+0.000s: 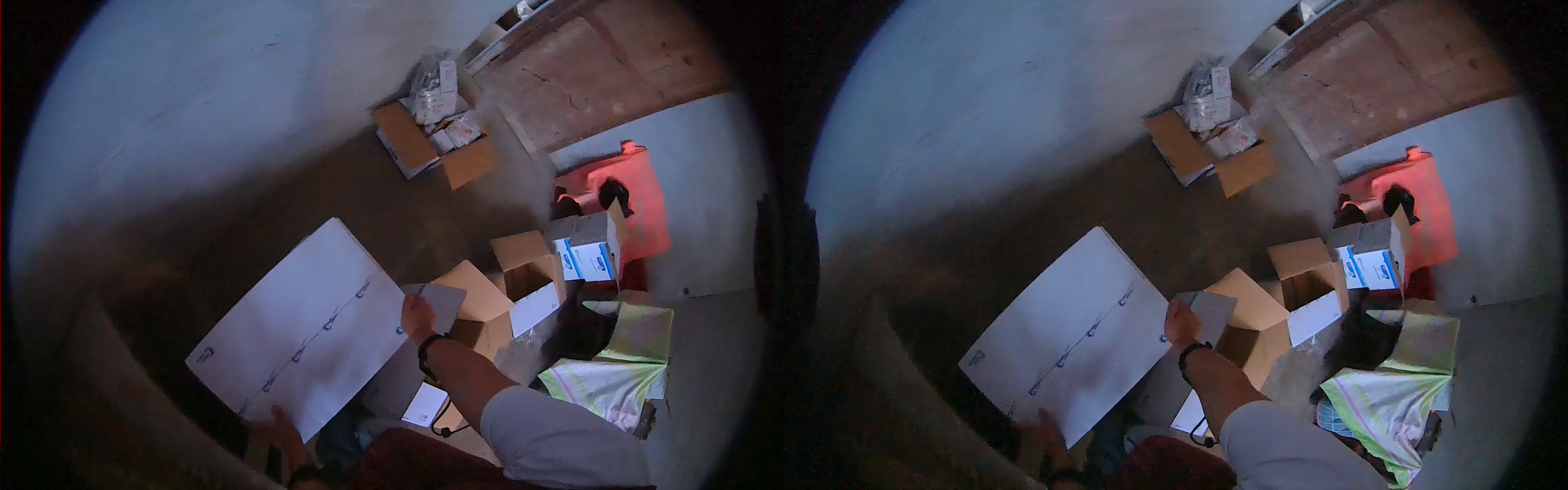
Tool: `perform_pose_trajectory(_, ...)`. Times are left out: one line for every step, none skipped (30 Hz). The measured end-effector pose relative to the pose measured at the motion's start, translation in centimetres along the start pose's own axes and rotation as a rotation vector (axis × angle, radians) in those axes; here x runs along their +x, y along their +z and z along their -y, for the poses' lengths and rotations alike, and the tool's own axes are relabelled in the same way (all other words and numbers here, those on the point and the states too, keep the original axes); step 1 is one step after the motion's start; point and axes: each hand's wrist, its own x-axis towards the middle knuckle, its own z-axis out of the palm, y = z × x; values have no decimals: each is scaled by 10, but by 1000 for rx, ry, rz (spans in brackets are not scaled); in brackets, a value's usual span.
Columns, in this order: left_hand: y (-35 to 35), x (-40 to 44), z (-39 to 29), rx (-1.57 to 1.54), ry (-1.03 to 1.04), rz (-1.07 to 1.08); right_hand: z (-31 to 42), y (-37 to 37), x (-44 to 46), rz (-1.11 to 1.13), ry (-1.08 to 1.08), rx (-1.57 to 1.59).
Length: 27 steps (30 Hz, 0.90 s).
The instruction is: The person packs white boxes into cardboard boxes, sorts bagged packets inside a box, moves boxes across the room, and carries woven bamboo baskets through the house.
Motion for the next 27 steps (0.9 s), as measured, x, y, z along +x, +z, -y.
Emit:
perform_pose_trajectory(6, -2, 3, -5, 4, 9, -2, 2, 2, 22, 28, -43)
perform_pose_trajectory(4, -1, -4, -78, -60, 17, -1, 1, 3, 15, 37, -44)
perform_pose_trajectory(-5, 1, -18, -147, -126, 25, 0, -1, 0, 10, -2, 7)
perform_pose_trajectory(-15, 3, -34, -145, -121, 31, 1, -4, -2, 9, -41, 60)
perform_pose_trajectory(-27, 6, -51, -96, -102, 57, -4, 2, 3, 11, -35, 64)
perform_pose_trajectory(-40, 8, -68, -48, -83, 82, -13, 14, 10, -13, -71, 10)
perform_pose_trajectory(-45, 9, -68, -19, -81, 89, -22, 28, 12, -29, -109, -43)
perform_pose_trajectory(-39, 6, -56, -10, -88, 110, -18, 23, 8, -12, -75, -72)
perform_pose_trajectory(-35, 3, -41, 1, -97, 128, -13, 17, 5, 16, -50, -101)
perform_pose_trajectory(-31, 1, -26, 8, -109, 144, -24, 27, 11, 7, -120, -90)
perform_pose_trajectory(-28, -2, -14, 14, -121, 161, -35, 40, 16, 0, -196, -71)
perform_pose_trajectory(-23, -4, -1, 7, -141, 181, -33, 41, 12, 8, -142, -39)
perform_pose_trajectory(-22, -6, 6, -2, -173, 204, -27, 35, 8, 11, -91, -10)
perform_pose_trajectory(-26, -6, 5, -7, -207, 227, -20, 30, 5, 29, -72, 1)
perform_pose_trajectory(-47, 3, -50, 34, -219, 205, -14, 23, 4, 42, -50, 7)
perform_pose_trajectory(-58, 8, -89, 74, -234, 187, -9, 21, 5, 32, -12, -13)
perform_pose_trajectory(-60, 8, -99, 84, -257, 161, -9, 23, 4, 25, 29, -36)
perform_pose_trajectory(-65, 10, -104, 6, -243, 187, -26, 34, 11, 9, -28, -37)
perform_pose_trajectory(-72, 10, -106, -68, -222, 210, -39, 48, 18, -4, -82, -32)
perform_pose_trajectory(-74, 11, -97, -48, -235, 183, -29, 43, 11, 24, -101, -23)
perform_pose_trajectory(-69, 13, -85, -189, -215, 198, -15, 22, 4, 87, -16, -32)
perform_pose_trajectory(-66, 14, -75, -334, -192, 212, -2, 10, 0, 145, 69, -45)
perform_pose_trajectory(-64, 14, -69, -326, -202, 191, -1, 13, 0, 160, 49, -45)
perform_pose_trajectory(-62, 13, -65, -187, -186, 188, -4, 14, -2, 123, -2, -1)
perform_pose_trajectory(-59, 11, -61, -52, -168, 190, -7, 14, -1, 80, -50, 43)
perform_pose_trajectory(-55, 7, -61, -54, -178, 185, -9, 13, 0, 83, -59, 37)
perform_pose_trajectory(-56, 9, -62, -134, -172, 164, -6, 13, -3, 45, -83, 28)
